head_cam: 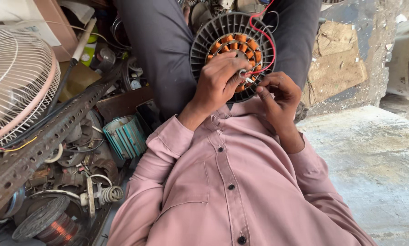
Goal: The person sits on the floor and repairs an electric motor stator. They use a screwdriver to strip wire ends, then wrap and secure the wires around the stator coils with their hands.
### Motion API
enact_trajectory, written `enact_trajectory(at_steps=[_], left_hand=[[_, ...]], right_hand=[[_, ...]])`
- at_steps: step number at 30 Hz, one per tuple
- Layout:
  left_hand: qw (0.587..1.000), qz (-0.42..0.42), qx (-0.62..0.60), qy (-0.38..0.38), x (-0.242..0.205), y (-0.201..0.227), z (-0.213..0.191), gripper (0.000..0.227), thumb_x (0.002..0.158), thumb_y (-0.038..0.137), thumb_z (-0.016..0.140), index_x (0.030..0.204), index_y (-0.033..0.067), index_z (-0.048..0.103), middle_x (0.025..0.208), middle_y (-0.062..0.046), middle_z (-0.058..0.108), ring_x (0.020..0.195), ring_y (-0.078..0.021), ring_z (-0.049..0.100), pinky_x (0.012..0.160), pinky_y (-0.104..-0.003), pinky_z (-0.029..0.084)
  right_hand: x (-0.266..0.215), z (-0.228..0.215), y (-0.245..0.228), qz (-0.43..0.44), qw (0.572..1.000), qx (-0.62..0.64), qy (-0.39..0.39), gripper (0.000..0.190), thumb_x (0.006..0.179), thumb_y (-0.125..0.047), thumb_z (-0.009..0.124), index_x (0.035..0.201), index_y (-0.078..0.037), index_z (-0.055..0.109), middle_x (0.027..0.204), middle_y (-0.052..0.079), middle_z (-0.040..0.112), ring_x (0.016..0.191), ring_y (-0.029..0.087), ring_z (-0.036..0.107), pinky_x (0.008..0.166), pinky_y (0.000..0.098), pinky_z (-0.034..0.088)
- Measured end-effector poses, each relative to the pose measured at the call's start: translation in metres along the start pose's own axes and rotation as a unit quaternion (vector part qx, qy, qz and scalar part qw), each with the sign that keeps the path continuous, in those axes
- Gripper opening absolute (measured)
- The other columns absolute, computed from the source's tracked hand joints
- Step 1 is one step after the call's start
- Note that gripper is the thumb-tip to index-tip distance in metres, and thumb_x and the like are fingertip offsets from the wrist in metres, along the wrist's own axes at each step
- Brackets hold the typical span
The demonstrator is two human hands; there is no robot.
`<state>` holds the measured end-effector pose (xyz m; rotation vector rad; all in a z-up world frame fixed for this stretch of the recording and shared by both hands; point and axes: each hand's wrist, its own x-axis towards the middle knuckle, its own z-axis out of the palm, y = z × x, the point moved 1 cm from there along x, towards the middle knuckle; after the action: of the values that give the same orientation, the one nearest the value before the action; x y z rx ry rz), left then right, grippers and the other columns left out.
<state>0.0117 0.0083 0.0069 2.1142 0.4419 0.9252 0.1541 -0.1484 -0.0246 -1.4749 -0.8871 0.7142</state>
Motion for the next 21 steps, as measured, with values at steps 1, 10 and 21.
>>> enact_trajectory(at_steps=[1, 10, 21], left_hand=[[1.000, -0.020, -0.009, -0.005, -0.002, 0.001, 0.002, 0.017, 0.099, 0.022, 0.075, 0.107, 0.0079, 0.070, 0.095, -0.008, 0.074, 0.095, -0.0293, 0.073, 0.093, -0.043, 0.056], [0.985, 0.053, 0.113, 0.118, -0.025, 0.009, 0.005, 0.043, 0.091, 0.038, 0.086, 0.110, 0.0018, 0.072, 0.133, -0.011, 0.063, 0.122, -0.0332, 0.060, 0.104, -0.047, 0.050], [0.982, 0.028, 0.186, 0.018, -0.039, -0.007, 0.024, 0.012, 0.105, 0.025, 0.074, 0.115, 0.0219, 0.081, 0.161, -0.011, 0.042, 0.155, -0.0348, 0.030, 0.129, -0.066, 0.012]], right_hand=[[0.001, -0.003, -0.001, -0.009, 1.000, 0.005, 0.004, 0.010, 0.097, 0.008, 0.074, 0.100, 0.003, 0.066, 0.103, 0.006, 0.064, 0.086, 0.006, 0.060, 0.075, 0.0190, 0.048], [0.013, -0.006, -0.007, 0.018, 0.999, 0.029, 0.003, 0.009, 0.097, 0.009, 0.074, 0.099, 0.004, 0.066, 0.102, 0.005, 0.065, 0.088, 0.007, 0.061, 0.078, 0.0200, 0.051], [0.024, 0.002, -0.015, 0.098, 0.976, 0.191, -0.026, 0.004, 0.097, 0.005, 0.072, 0.098, 0.004, 0.068, 0.097, 0.004, 0.065, 0.085, 0.010, 0.062, 0.076, 0.0239, 0.051]])
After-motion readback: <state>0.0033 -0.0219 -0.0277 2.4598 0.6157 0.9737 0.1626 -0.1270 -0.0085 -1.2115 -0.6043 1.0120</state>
